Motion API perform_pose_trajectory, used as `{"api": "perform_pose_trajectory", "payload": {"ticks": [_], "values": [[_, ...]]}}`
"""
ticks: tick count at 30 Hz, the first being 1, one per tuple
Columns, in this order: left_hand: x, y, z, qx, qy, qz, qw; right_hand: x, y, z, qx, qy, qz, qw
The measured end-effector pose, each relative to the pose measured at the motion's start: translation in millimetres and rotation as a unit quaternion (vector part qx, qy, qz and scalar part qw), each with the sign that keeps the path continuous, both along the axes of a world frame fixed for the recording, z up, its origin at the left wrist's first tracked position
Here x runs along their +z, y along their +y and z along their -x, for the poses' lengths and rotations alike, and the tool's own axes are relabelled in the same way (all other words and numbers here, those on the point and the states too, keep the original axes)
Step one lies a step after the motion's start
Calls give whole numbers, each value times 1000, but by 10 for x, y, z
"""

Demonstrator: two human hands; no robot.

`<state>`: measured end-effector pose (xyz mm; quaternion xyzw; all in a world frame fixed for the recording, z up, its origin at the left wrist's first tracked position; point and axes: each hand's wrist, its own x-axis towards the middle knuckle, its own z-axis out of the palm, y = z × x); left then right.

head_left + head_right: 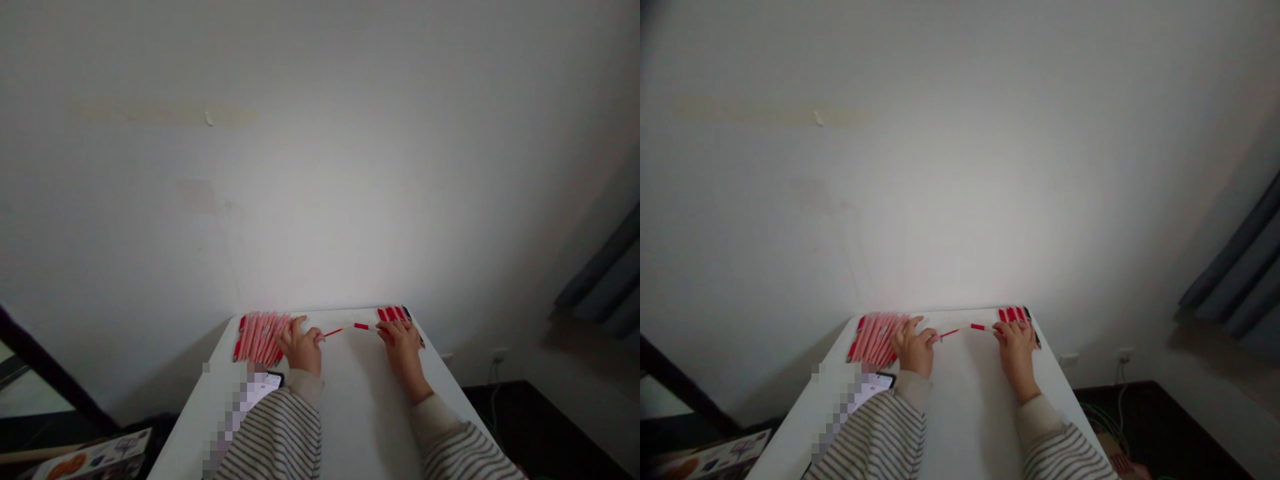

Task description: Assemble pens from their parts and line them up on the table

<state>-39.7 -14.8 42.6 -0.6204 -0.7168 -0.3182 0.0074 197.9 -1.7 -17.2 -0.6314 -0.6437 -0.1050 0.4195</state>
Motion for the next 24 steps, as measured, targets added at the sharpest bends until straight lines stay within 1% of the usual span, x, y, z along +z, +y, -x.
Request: {"api": "perform_pose_trajectory", "payload": {"ticks": [4, 7, 10, 13, 19, 24], "values": [[13, -7, 8, -5, 0, -7, 1000, 7, 13, -11, 11, 13, -5, 1000], [1, -1, 5, -15, 2, -5, 1000, 25, 16, -14, 3, 27, -21, 999], [-43, 11, -23, -39, 6, -3, 999, 45, 5, -3, -12, 31, -33, 999], [-109, 20, -61, -67, 12, -20, 997, 67, -20, 25, -10, 20, -37, 999], [-209, 58, -89, -110, 14, -60, 992, 86, -65, 90, 36, -4, -23, 999], [-212, 65, -101, -114, 11, -67, 991, 102, -88, 136, 72, -1, 7, 997]]}}
